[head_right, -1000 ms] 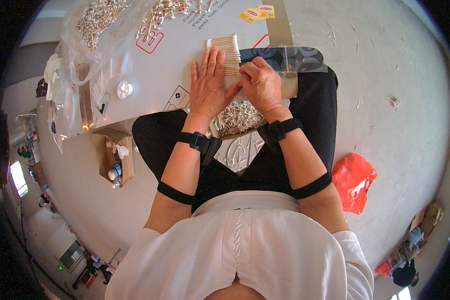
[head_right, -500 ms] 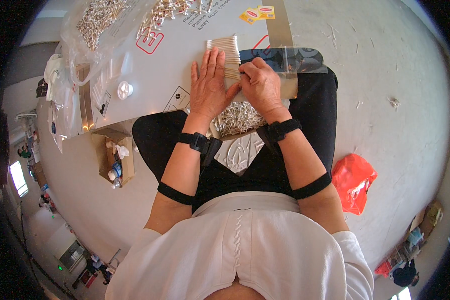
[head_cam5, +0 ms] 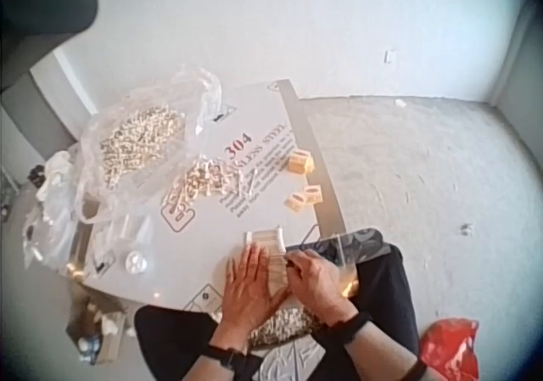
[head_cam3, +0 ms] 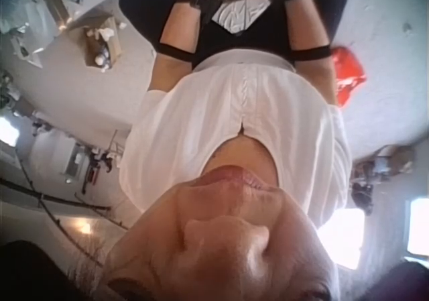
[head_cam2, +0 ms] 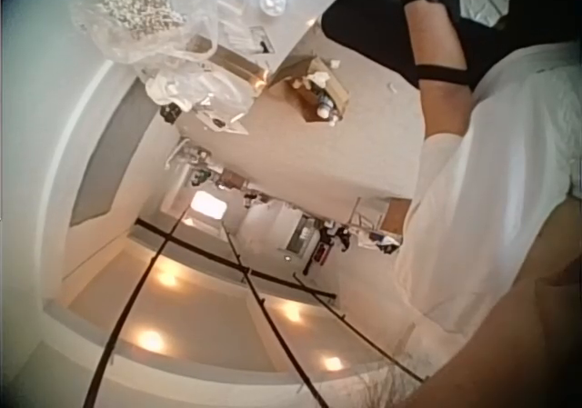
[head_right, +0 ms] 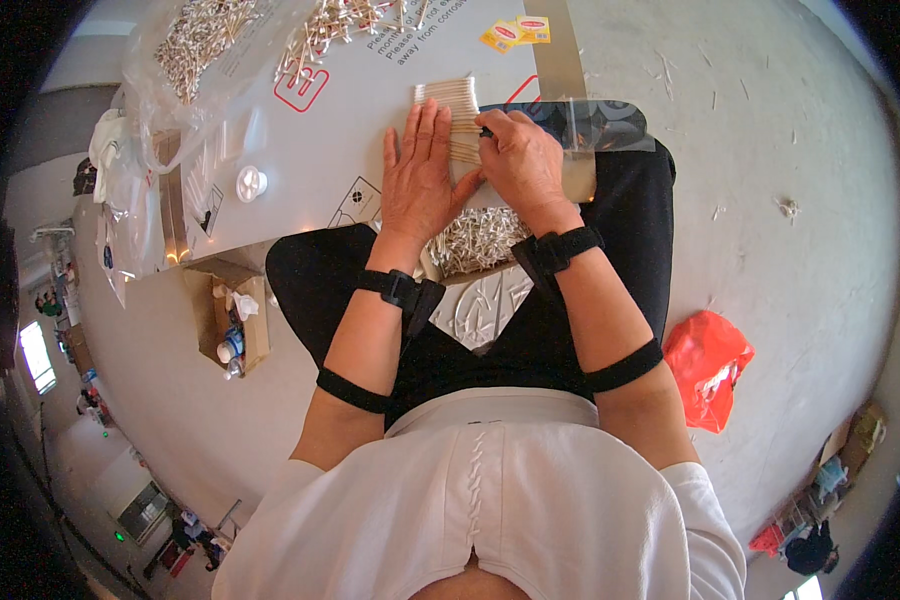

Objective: Packing bulk cotton swabs into plastic packaging and applying stickers.

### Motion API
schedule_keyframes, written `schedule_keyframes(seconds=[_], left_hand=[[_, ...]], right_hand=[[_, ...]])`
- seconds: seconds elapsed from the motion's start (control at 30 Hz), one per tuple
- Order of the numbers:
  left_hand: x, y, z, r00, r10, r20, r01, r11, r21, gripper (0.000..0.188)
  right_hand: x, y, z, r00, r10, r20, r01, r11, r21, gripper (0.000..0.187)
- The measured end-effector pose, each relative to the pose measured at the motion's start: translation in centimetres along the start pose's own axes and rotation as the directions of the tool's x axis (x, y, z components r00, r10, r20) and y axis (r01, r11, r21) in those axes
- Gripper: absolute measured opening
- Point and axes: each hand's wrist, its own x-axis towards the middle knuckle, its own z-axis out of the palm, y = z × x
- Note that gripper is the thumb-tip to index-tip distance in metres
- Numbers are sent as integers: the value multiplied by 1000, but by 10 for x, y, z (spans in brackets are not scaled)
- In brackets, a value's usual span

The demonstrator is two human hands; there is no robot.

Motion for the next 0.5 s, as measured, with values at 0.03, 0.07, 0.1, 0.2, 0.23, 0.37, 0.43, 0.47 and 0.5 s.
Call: schedule_keyframes(seconds=[0.03, 0.07, 0.1, 0.2, 0.23, 0.37, 0.43, 0.47, 0.5], left_hand=[[0, 0, 0, 1000, -1, 6, 1, 1000, 1, 90], [0, 0, 0, 1000, -1, 6, 1, 1000, 1, 90], [0, 0, 0, 1000, -1, 3, 1, 1000, -3, 90], [0, 0, -1, 1000, -5, 3, 5, 1000, -4, 89], [1, 1, -1, 1000, -7, 6, 7, 1000, -3, 89], [1, 1, 0, 1000, -8, 6, 8, 1000, -5, 89], [0, 2, -1, 1000, -13, 7, 13, 1000, -1, 89], [0, 1, -1, 1000, -14, 6, 14, 1000, 0, 89], [0, 2, -1, 1000, -17, 11, 17, 1000, -2, 89]], right_hand=[[0, 0, 0, 1000, 3, 8, -3, 1000, -8, 20], [0, 1, 0, 1000, 5, 16, -5, 1000, -15, 19], [-1, 1, 0, 1000, 5, 16, -4, 1000, -15, 19], [-3, 2, 0, 999, -31, 21, 31, 999, -19, 17], [-3, 1, 0, 1000, -25, 19, 25, 1000, -16, 17], [1, 0, -1, 1000, 28, -7, -27, 998, 48, 19], [5, -3, -3, 999, 45, 15, -46, 998, 47, 21], [7, -4, -4, 997, 64, 37, -66, 997, 45, 22], [9, -5, -5, 997, 64, 36, -66, 997, 45, 22]])
